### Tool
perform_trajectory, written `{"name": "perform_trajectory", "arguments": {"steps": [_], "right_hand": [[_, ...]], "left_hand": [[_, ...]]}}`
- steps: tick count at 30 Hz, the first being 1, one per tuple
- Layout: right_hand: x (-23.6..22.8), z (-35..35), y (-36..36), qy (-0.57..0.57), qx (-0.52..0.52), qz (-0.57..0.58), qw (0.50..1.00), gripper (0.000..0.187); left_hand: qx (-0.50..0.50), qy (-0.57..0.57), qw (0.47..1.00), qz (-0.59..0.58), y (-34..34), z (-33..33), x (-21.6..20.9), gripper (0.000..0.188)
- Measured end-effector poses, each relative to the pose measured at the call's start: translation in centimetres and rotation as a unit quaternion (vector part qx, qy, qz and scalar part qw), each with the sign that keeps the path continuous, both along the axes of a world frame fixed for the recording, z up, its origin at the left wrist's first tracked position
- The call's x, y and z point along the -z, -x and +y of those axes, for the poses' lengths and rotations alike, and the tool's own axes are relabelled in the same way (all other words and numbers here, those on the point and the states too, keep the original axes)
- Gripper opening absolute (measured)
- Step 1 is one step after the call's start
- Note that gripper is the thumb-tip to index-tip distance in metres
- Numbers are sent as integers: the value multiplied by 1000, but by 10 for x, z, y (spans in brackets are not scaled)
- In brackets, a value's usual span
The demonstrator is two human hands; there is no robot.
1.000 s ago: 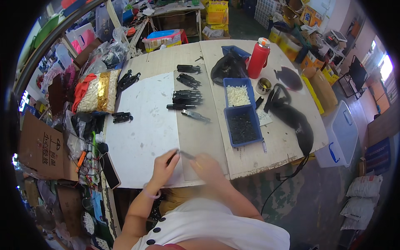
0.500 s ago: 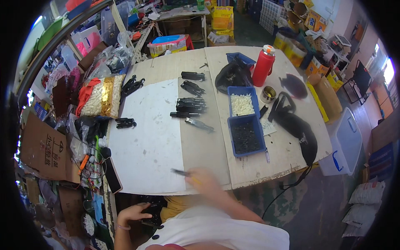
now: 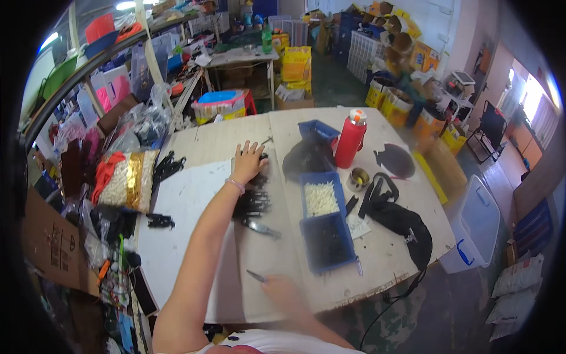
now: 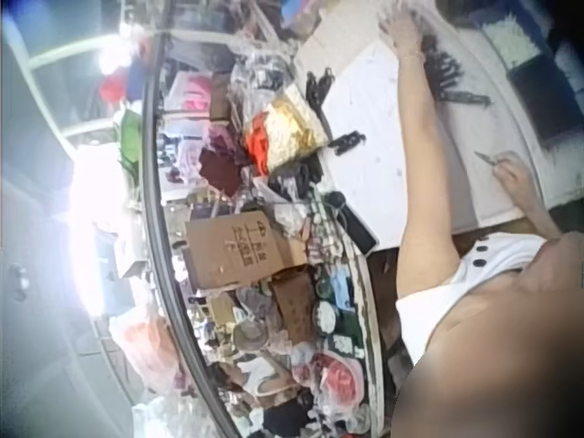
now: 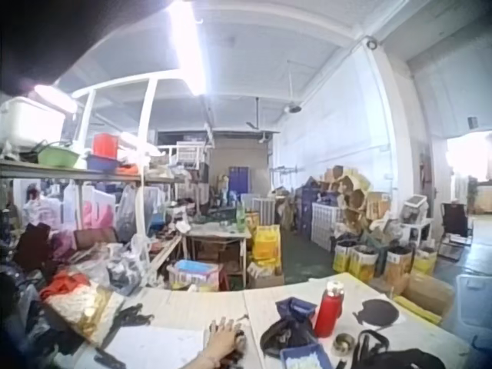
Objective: Polishing or deburring small black plastic components using a manual hand tool.
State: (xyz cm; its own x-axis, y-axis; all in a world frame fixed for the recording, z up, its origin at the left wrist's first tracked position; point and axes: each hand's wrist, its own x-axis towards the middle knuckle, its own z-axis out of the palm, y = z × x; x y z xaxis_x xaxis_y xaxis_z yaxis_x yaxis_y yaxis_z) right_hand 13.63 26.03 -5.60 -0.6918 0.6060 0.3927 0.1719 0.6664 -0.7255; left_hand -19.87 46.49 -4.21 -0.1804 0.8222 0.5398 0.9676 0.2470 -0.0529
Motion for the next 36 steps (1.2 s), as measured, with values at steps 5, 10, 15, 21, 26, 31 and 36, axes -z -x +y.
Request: {"name": "perform_trajectory", "arguments": {"steps": [5, 10, 15, 21, 26, 31, 36], "right_hand": [[3, -1, -4, -6, -13, 27, 1000, 11], [0, 4, 0, -7, -34, 24, 999, 15], [10, 2, 2, 92, -1, 11, 996, 22], [4, 1, -2, 180, 34, 53, 982, 24], [-27, 17, -11, 196, 95, 71, 973, 25], [-58, 22, -14, 140, 62, 66, 986, 27], [-53, 14, -17, 71, 34, 34, 996, 30]], "left_hand": [[-15, 113, 993, -40, 8, 7, 22, 49], [-12, 98, 995, -18, -25, -53, 18, 40], [-33, 136, 988, -67, -65, -118, 1, 36], [32, 69, 990, -115, -94, -173, -6, 26], [158, -96, 939, -291, -138, -207, -40, 26], [175, -119, 953, -215, -177, -243, -67, 23], [154, -97, 972, -150, -190, -257, -77, 26]]}}
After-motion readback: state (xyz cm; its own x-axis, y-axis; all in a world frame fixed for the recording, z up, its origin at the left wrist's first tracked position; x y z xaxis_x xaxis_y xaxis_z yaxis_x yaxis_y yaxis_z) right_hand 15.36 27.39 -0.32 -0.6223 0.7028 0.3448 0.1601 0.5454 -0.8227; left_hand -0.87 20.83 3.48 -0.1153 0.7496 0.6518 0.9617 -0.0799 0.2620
